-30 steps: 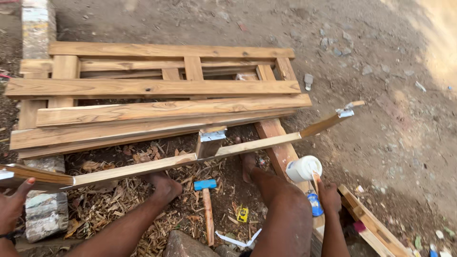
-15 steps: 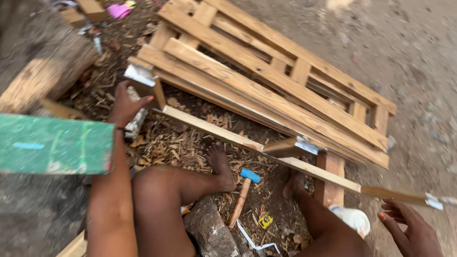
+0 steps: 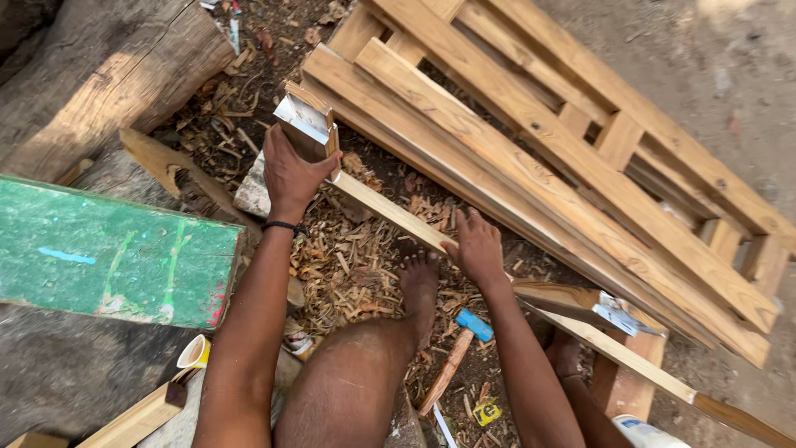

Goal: The person applies adhesive to the joints of wooden furniture components using a stick and assembles the pieces by hand.

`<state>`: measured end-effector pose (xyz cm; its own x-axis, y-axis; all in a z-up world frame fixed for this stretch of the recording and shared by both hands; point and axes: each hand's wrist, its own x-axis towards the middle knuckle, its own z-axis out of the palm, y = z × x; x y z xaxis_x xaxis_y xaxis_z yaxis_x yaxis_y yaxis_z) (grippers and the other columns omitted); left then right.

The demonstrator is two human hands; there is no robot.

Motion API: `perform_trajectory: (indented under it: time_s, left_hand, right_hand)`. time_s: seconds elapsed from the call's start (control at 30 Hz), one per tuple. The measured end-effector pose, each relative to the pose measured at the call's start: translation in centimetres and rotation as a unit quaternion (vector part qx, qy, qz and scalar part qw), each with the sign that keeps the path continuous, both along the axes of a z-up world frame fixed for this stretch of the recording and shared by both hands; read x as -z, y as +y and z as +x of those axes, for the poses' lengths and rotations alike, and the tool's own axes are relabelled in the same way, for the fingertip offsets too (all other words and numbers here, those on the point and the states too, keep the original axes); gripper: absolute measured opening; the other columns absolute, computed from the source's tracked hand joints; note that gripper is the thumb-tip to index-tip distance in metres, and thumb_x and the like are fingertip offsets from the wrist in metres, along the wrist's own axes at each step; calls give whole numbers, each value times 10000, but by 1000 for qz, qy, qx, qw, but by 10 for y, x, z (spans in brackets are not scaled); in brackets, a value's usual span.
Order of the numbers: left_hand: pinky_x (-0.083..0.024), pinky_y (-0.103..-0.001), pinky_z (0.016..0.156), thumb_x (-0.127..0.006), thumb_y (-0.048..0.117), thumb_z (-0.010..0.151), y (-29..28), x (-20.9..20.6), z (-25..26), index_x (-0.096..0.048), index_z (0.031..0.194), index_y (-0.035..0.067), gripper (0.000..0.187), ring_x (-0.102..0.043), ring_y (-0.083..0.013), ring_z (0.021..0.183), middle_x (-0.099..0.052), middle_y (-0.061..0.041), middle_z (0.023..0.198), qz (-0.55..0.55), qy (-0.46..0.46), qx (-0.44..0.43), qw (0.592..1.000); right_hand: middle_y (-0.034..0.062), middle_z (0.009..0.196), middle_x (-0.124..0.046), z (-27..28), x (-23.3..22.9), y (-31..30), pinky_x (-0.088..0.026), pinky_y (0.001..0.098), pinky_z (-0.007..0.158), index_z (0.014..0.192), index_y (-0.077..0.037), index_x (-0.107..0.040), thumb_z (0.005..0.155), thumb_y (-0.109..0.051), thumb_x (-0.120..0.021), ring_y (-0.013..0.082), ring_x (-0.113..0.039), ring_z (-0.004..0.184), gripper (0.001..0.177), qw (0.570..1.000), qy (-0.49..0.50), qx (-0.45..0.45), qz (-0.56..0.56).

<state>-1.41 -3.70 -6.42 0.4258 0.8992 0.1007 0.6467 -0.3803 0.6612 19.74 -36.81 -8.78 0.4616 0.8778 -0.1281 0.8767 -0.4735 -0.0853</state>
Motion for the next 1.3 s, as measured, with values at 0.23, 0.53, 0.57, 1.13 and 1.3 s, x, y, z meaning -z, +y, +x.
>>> perform_trajectory:
  time_s: [0.23, 0.53, 0.57, 1.13, 1.3]
  left_hand:
    - [-588, -373, 998, -755, 481, 903, -32, 69, -100, -672, 1368, 59, 633, -739, -247, 1174, -747, -96, 1333, -157, -61, 15, 986]
    - [-557, -403, 927, -709, 378, 989, -20, 100, -128, -629, 1365, 70, 492, -666, -189, 1167, -688, -70, 1344, -207, -144, 117, 961]
    - [-581, -397, 858, -659, 293, 1040, -21, 95, -128, -555, 1475, 172, 463, -692, -200, 1059, -703, -55, 1299, -129, 74, 172, 974]
    - [-503, -530, 942, -941, 602, 634, 9, -36, 15, -341, 1282, -145, 1157, -530, -452, 1136, -457, -326, 1212, 118, 73, 37, 990]
    - [-512, -523, 1014, -888, 572, 700, -1, -38, 3, -377, 1314, -96, 1041, -557, -419, 1196, -498, -263, 1233, 22, 65, 27, 997]
  right_hand:
    - [159, 1273, -655, -37, 98, -65, -432, 489, 982, 1473, -83, -496, 1025, -611, -515, 268, -616, 1075, 693, 991, 12, 106, -78]
    - [168, 1261, -637, -52, 90, -49, -393, 500, 1009, 1439, -86, -537, 901, -428, -722, 296, -567, 1141, 664, 980, 29, 195, -29]
    - [180, 1263, -621, -52, 86, -48, -375, 516, 1025, 1431, -94, -539, 872, -438, -737, 306, -547, 1167, 686, 977, 37, 205, -41]
    - [167, 711, -640, -61, 24, 143, -539, 504, 755, 1647, -213, -247, 932, -426, -677, 316, -658, 712, 861, 902, 384, 166, 101]
    - [151, 732, -677, -88, 62, 198, -517, 482, 680, 1656, -166, -207, 914, -291, -659, 287, -639, 667, 878, 919, 367, 67, 126]
